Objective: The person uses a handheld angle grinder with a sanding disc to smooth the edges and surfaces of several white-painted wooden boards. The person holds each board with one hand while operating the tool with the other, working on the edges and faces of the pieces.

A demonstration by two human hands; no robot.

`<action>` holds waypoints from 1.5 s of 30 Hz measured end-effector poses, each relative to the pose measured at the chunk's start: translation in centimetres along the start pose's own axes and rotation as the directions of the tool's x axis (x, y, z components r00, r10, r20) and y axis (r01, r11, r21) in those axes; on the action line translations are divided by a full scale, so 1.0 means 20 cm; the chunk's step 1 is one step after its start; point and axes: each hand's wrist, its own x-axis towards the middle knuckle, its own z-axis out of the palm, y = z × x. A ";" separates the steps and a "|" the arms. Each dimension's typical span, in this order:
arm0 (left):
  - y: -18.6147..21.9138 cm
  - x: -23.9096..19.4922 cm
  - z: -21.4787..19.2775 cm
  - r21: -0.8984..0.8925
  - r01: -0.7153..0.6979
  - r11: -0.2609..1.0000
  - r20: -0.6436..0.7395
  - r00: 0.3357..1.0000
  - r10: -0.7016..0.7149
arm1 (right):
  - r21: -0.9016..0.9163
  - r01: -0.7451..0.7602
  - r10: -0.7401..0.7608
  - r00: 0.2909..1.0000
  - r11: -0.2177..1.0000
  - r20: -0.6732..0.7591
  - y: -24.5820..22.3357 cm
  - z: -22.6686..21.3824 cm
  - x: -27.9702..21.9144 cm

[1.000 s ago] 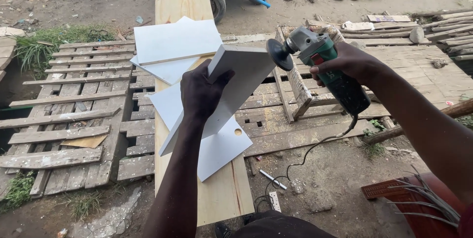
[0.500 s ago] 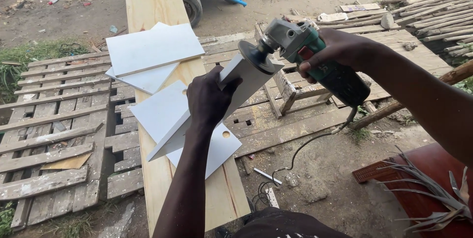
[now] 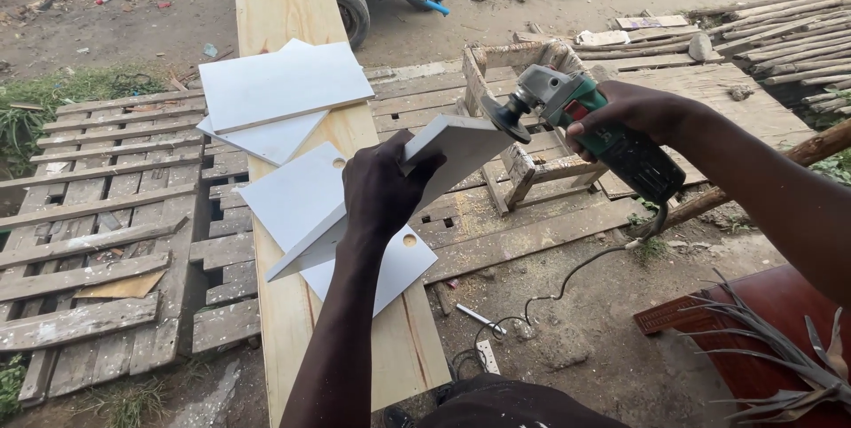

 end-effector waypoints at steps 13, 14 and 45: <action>-0.12 -0.08 0.07 0.309 -0.121 0.943 0.061 0.992 0.107 | -0.190 0.095 -0.016 0.926 0.977 0.377 -0.48 0.16 -0.09; -0.12 -0.08 0.05 0.302 -0.113 0.947 0.043 0.994 0.105 | -0.207 0.052 0.027 0.931 0.977 0.365 -0.48 0.15 -0.09; -0.18 -0.25 -0.27 0.144 0.122 0.982 -0.076 0.991 -0.112 | 0.101 0.047 -0.038 0.995 0.994 -0.089 0.18 0.06 -0.16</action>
